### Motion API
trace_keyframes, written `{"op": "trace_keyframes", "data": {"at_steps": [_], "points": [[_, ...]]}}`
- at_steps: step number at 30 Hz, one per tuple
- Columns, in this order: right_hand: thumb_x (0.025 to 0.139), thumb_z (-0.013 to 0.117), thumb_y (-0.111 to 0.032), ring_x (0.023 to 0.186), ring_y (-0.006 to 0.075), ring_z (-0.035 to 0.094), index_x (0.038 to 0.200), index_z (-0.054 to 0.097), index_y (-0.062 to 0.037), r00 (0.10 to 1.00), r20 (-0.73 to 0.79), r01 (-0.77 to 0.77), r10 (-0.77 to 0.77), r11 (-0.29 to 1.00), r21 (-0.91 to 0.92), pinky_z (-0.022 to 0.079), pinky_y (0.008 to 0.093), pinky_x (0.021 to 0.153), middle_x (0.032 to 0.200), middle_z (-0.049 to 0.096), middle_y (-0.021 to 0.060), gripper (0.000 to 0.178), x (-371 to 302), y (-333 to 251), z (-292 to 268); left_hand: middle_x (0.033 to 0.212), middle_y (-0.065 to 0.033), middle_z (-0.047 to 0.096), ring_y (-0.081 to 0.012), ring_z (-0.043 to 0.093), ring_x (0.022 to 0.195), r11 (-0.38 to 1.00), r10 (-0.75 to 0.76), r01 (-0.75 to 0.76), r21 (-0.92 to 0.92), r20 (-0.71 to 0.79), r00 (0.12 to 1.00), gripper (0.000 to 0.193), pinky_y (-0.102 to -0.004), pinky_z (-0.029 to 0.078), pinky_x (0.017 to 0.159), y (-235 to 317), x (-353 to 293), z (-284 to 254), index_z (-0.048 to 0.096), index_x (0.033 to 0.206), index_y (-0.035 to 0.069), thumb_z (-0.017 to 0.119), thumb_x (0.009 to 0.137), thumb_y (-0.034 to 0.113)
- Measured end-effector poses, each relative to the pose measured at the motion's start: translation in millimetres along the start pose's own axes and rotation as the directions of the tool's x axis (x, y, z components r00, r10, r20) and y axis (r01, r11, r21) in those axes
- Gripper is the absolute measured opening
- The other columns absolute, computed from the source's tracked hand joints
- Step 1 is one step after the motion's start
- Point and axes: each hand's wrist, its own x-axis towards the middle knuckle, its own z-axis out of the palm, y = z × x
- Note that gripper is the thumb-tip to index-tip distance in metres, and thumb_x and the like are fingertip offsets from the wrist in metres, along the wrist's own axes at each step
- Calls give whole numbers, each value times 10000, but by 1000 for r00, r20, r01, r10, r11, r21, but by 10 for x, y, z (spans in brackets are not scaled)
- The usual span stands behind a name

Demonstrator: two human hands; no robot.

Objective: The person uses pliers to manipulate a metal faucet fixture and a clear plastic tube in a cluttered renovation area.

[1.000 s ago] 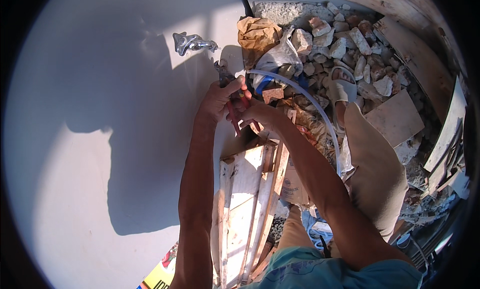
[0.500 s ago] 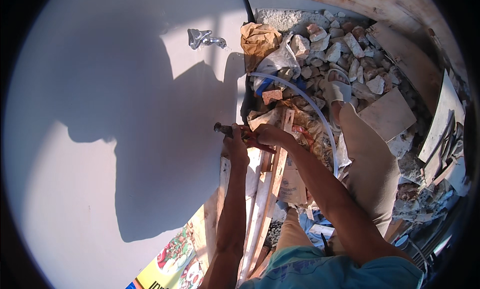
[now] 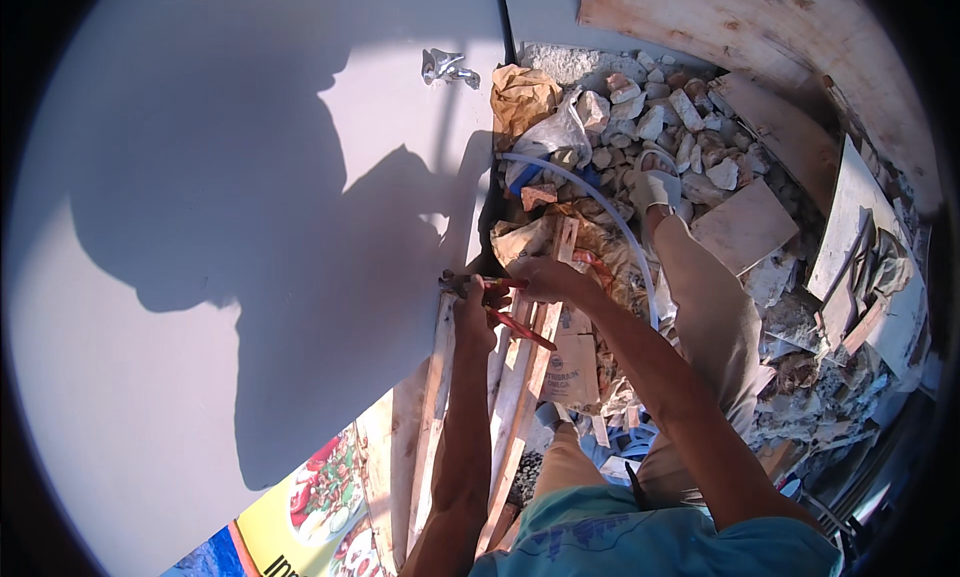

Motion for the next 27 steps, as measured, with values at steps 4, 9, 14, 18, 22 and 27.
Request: {"op": "trace_keyframes", "data": {"at_steps": [4,9,14,18,22,27], "points": [[770,697,-191,839,297,676,1012,713,-62,999,-44,-27,23,996,-84,506,417,748,905,688,144,275,-274,6,-131,965,-68,715,-163,679,792,985,-115,123,-124,73,991,500,-274,487,573,-81,-275,45,620,1119,70,467,1012,533],[785,693,-248,887,328,668,986,654,-21,999,-42,-13,6,984,-178,504,435,781,882,673,180,306,-969,-522,-151,1102,-86,671,-193,636,959,926,-63,111,-360,144,988,529,-298,523,737,-507,-432,-80,584,1198,56,464,1010,536],[823,673,-290,1018,340,667,1061,642,20,999,19,-46,46,999,15,510,432,883,1038,686,219,393,-1511,-599,186,1168,-145,630,-290,613,1075,859,41,120,-497,301,953,526,-423,529,916,-750,-663,-66,526,1278,20,475,1021,477],[800,680,-254,920,273,664,1043,629,57,958,162,-271,236,929,251,515,387,780,955,665,189,398,-1628,-828,271,1185,-146,631,-311,595,1135,825,4,154,-544,278,961,485,-462,506,959,-950,-752,-101,515,1292,28,451,1038,437],[776,695,-149,732,187,659,1084,627,30,963,144,-266,226,881,392,521,347,612,836,650,109,362,-1273,-433,714,1205,-133,628,-302,591,1152,791,-38,131,-598,165,986,459,-448,506,963,-919,-749,-111,525,1288,49,431,1047,428],[765,658,-32,801,201,658,1076,633,32,962,157,-273,224,737,618,515,351,663,903,653,119,319,-1143,-510,827,1230,-138,618,-273,596,1146,859,13,59,-509,136,991,481,-439,505,957,-733,-743,-200,462,1350,42,352,1070,417]]}}
